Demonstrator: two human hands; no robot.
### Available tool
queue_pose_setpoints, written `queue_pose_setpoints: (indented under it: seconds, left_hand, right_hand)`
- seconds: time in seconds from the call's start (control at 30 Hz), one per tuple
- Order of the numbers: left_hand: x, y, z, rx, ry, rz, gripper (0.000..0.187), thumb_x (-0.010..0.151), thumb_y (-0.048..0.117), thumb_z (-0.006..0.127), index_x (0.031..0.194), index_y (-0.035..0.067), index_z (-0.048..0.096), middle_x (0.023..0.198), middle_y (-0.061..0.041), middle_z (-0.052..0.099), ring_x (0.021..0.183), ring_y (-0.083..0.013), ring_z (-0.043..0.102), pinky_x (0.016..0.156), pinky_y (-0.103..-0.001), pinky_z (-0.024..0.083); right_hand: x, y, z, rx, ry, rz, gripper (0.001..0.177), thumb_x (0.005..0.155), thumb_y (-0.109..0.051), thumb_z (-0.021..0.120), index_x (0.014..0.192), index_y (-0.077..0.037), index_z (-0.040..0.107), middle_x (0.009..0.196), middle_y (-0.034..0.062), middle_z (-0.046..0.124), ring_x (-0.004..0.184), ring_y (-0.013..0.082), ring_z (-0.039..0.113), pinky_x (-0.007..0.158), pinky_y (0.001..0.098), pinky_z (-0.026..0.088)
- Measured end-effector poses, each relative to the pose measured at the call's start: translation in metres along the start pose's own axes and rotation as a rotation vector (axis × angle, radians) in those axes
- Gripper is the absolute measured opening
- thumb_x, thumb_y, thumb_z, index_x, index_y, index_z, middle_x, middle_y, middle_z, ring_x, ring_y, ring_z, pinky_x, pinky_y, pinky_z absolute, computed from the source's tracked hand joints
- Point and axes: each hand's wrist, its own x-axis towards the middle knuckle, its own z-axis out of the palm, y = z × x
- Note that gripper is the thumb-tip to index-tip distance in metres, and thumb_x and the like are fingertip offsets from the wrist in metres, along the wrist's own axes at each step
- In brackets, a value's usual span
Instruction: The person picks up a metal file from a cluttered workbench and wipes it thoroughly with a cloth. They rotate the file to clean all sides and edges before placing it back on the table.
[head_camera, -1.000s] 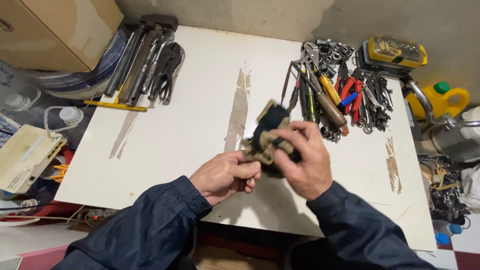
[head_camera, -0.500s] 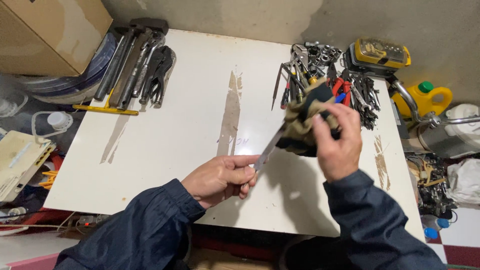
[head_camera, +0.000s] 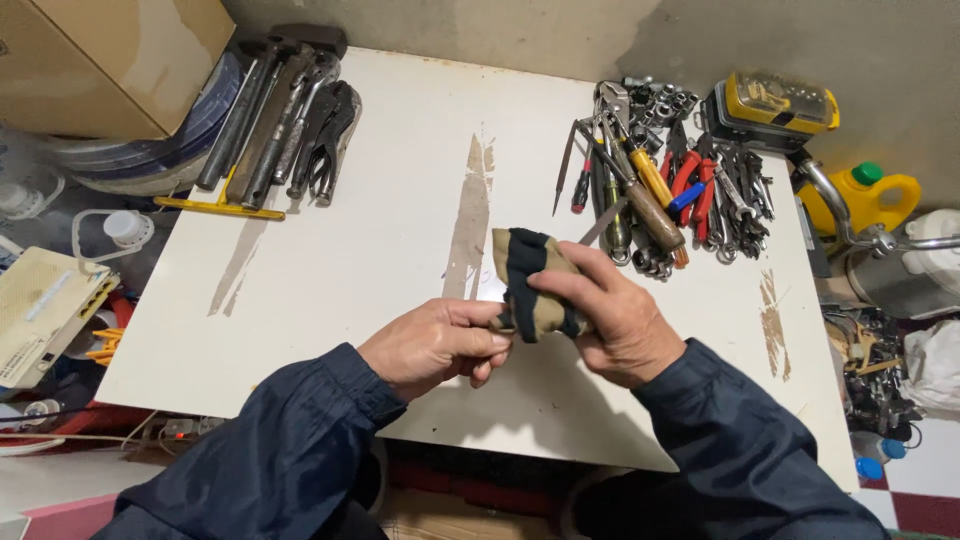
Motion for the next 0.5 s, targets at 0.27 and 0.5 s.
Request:
queue_pose_setpoints:
  seconds: [0.27,0.5]
  left_hand:
    - [-0.005,0.014,0.006,0.007,-0.084,-0.044,0.044,0.09,0.005,0.063,0.132,-0.008,0.064,0.071,-0.012,0.058,0.054,-0.0116,0.055,0.053,-0.03,0.054]
    - [-0.013,0.025,0.009,-0.042,-0.129,-0.098,0.049,0.091,0.006,0.059,0.137,-0.011,0.059,0.072,-0.01,0.056,0.055,-0.0103,0.053,0.055,-0.028,0.052]
  right_hand:
    - [0.006,0.022,-0.025,-0.063,0.08,0.032,0.064,0.071,0.012,0.064,0.126,-0.021,0.069,0.13,0.0137,0.062,0.121,0.0401,0.063,0.104,0.0542,0.05]
    - [-0.012,0.079,-0.036,-0.252,0.361,0.444,0.052,0.08,-0.014,0.082,0.128,-0.029,0.066,0.129,0.0012,0.058,0.123,0.0278,0.06,0.108,0.047,0.047]
